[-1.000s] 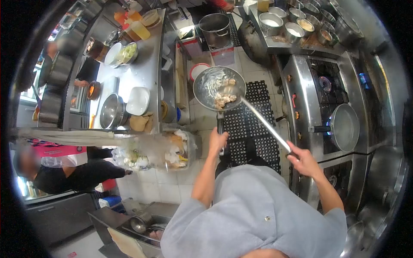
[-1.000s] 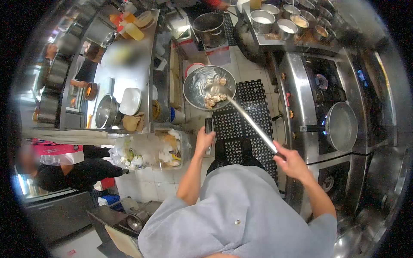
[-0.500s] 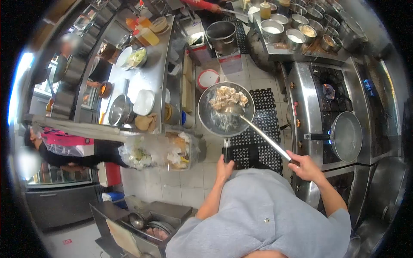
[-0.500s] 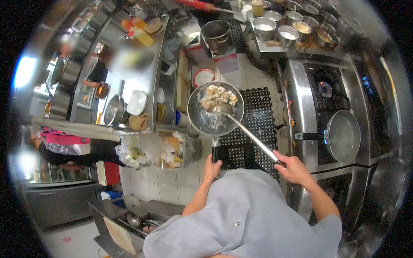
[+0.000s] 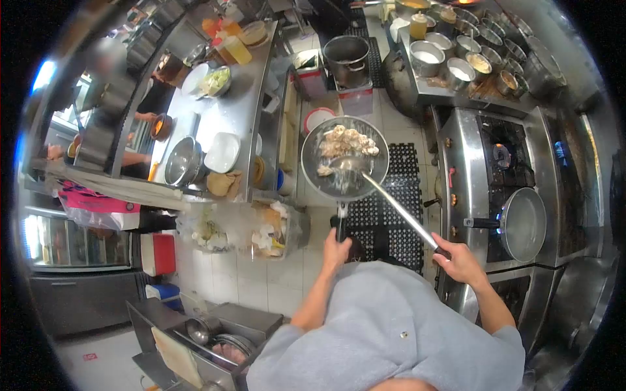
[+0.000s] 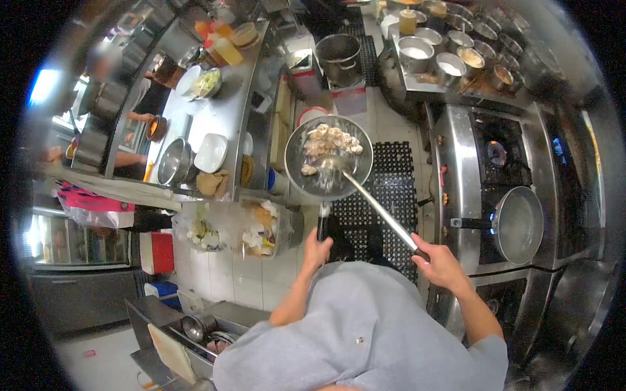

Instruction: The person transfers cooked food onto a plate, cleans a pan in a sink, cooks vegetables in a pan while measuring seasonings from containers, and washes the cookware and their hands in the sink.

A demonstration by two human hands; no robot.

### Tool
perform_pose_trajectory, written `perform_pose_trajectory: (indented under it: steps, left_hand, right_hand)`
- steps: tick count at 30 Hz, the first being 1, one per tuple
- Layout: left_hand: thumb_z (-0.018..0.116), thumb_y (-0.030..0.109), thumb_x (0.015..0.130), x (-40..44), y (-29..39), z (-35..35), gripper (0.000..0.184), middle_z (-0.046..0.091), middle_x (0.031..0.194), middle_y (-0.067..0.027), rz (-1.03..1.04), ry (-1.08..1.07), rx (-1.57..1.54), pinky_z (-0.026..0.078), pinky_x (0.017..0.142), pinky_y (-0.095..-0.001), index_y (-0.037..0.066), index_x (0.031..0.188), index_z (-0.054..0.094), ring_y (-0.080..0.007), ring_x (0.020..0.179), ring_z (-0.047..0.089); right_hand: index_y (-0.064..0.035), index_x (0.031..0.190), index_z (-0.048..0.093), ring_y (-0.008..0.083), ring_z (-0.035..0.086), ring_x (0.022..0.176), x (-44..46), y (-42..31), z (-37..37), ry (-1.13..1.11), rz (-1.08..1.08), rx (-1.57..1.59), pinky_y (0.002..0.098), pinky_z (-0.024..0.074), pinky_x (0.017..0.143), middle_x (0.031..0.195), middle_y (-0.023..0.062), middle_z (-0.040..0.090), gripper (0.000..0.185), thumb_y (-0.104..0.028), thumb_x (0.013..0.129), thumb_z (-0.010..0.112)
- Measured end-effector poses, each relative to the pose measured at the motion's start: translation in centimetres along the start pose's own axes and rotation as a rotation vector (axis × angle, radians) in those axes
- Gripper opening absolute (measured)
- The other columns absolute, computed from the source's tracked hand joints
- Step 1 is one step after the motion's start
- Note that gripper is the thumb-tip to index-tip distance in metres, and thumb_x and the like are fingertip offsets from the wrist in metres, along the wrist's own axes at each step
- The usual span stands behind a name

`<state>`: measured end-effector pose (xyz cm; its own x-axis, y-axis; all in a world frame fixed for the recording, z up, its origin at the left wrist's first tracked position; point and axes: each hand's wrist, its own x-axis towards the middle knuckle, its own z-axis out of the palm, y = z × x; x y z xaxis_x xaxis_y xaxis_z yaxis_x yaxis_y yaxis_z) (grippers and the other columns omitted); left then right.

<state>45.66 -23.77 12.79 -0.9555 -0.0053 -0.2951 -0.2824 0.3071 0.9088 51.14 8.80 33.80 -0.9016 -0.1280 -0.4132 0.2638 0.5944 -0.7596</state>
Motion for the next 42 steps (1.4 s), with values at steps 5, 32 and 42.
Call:
perform_pose_trajectory:
  steps: [5,32,42]
  left_hand:
    - [0.059,0.009,0.081,5.2,4.2,-2.7,0.021,0.052,0.056,-0.0028,-0.194,-0.115,-0.071,0.041,0.041,-0.029,0.003,0.1,0.052,-0.012,0.043,0.049]
    - [0.055,0.007,0.078,15.2,6.7,-7.7,0.023,0.053,0.059,-0.0048,-0.372,-0.009,-0.197,0.04,0.039,-0.0306,0.0,0.099,0.051,-0.0149,0.041,0.049]
    - [0.057,0.006,0.079,15.9,8.1,-0.1,0.029,0.054,0.06,-0.0064,-0.287,0.137,-0.18,0.04,0.037,-0.0317,0.001,0.106,0.048,-0.015,0.039,0.05]
  right_hand:
    - [-0.0035,0.134,0.046,0.0329,0.064,0.075,5.5,-2.2,1.7,0.015,0.069,-0.077,0.0339,0.0486,0.071,0.086,0.0261,0.062,0.053,-0.009,0.084,0.064]
    - [-0.0118,0.137,0.045,0.0346,0.059,0.073,20.5,-4.9,-2.5,-0.011,-0.291,-0.459,0.0422,0.0475,0.07,0.078,0.0183,0.056,0.063,-0.002,0.078,0.063]
    - [-0.0065,0.136,0.045,0.0246,0.065,0.085,22.2,-6.9,-10.2,-0.327,-0.017,-0.148,0.0339,0.0486,0.081,0.101,0.0244,0.064,0.054,-0.015,0.086,0.062]
